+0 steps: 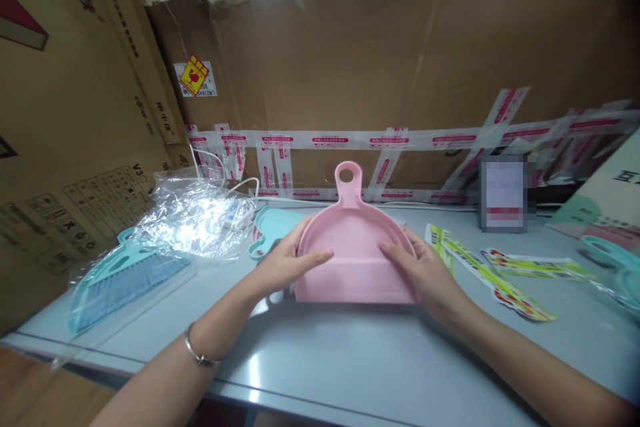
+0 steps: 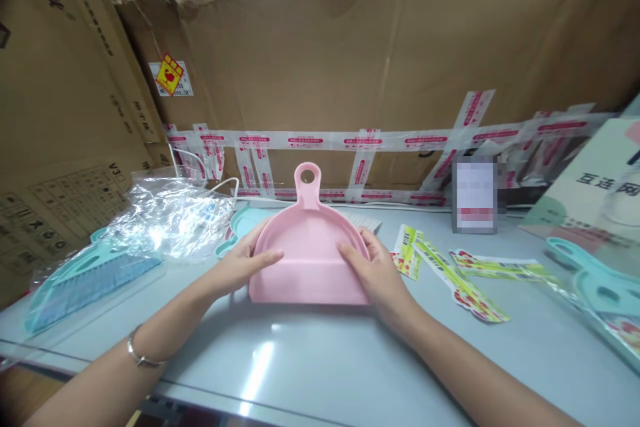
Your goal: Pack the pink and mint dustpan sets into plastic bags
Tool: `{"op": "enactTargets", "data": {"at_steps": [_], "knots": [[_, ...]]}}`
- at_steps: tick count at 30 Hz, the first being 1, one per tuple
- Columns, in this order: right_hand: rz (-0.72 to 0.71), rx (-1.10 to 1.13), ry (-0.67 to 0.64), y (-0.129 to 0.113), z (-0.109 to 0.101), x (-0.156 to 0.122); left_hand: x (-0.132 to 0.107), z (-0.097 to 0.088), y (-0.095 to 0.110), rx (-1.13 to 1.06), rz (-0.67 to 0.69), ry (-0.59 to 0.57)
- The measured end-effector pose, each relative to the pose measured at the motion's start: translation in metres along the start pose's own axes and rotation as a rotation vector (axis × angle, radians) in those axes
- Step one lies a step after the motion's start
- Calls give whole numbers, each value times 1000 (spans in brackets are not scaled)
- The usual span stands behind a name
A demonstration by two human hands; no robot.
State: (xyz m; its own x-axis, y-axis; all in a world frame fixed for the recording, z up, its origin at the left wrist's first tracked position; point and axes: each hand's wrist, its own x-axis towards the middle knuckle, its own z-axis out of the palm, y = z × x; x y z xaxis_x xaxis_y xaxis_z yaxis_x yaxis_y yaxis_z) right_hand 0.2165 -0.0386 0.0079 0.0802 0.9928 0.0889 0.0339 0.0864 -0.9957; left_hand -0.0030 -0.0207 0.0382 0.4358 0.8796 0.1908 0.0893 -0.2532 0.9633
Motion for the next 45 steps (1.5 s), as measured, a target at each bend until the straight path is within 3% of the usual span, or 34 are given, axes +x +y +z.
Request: {"op": "enactTargets", "data": {"at_steps": [4,8,11,14,17,26,28,30,33,37,41,45], "knots": [[-62,-93,-39,6,-4,11,3,4,-7,94,-117,23],[-391,-399,64,27,-28,39,5,2,-14,96,-187,46],[-569,-733,-61,48,-44,59,5,3,-13,93,-228,72],[-619,-939,-167,59,-51,68,4,5,-11,121,-282,104],[-627,-1016,-159,59,-53,70,5,6,-11,165,-314,130],[-578,-940,-146,44,-57,70,8,8,-21,312,-286,231],[-502,-828,-13,36,-62,70,8,7,-23,315,-288,232],[-445,-636,210,27,-69,70,8,6,-24,316,-283,238],[-468,-354,506,16,-79,73,8,6,-25,318,-261,247],[-542,-112,680,10,-78,74,8,6,-26,301,-262,246],[-537,43,653,3,-56,56,9,7,-26,283,-236,246],[-441,-114,352,-2,-27,25,10,10,-22,234,-233,232]]}}
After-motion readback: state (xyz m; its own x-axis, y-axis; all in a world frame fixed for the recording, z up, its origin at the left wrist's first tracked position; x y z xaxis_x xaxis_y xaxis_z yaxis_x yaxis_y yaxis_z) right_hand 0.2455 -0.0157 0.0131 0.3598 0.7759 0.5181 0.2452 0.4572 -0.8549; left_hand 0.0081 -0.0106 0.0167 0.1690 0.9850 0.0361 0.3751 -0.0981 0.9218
